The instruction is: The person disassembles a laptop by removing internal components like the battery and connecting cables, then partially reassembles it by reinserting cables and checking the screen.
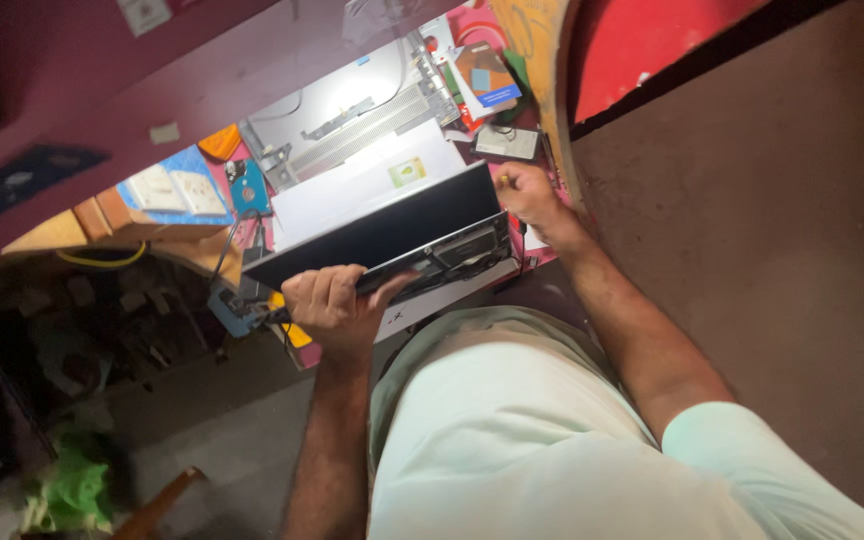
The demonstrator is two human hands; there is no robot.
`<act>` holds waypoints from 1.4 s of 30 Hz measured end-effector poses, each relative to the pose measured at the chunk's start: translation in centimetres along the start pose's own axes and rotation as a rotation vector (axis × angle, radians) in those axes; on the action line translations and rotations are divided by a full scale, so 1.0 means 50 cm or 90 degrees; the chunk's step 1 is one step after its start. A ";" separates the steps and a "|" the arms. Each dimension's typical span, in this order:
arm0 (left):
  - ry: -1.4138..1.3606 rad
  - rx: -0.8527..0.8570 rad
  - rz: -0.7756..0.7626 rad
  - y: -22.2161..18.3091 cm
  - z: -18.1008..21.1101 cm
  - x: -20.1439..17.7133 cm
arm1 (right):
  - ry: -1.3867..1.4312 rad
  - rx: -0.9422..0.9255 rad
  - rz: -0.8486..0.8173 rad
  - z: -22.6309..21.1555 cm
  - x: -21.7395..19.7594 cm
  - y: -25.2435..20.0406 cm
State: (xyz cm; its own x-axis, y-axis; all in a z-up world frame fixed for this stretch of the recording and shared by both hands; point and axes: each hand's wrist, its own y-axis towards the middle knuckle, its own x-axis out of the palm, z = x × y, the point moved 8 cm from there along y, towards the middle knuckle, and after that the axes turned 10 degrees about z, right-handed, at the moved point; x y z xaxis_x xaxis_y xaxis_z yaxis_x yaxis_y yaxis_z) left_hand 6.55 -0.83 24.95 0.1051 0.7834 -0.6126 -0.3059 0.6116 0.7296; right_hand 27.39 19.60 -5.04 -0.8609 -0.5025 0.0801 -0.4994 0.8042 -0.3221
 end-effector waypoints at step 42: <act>-0.077 0.049 -0.019 0.000 0.142 -0.138 | 0.030 0.011 0.088 -0.077 -0.118 -0.126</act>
State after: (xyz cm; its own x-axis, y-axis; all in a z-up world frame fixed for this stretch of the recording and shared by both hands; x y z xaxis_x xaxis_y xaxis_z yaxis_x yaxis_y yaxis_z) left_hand 12.54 -5.47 31.36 0.2279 0.7697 -0.5963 -0.2282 0.6376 0.7358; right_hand 35.22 18.71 0.16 -0.9252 -0.3713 0.0779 -0.3741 0.8589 -0.3496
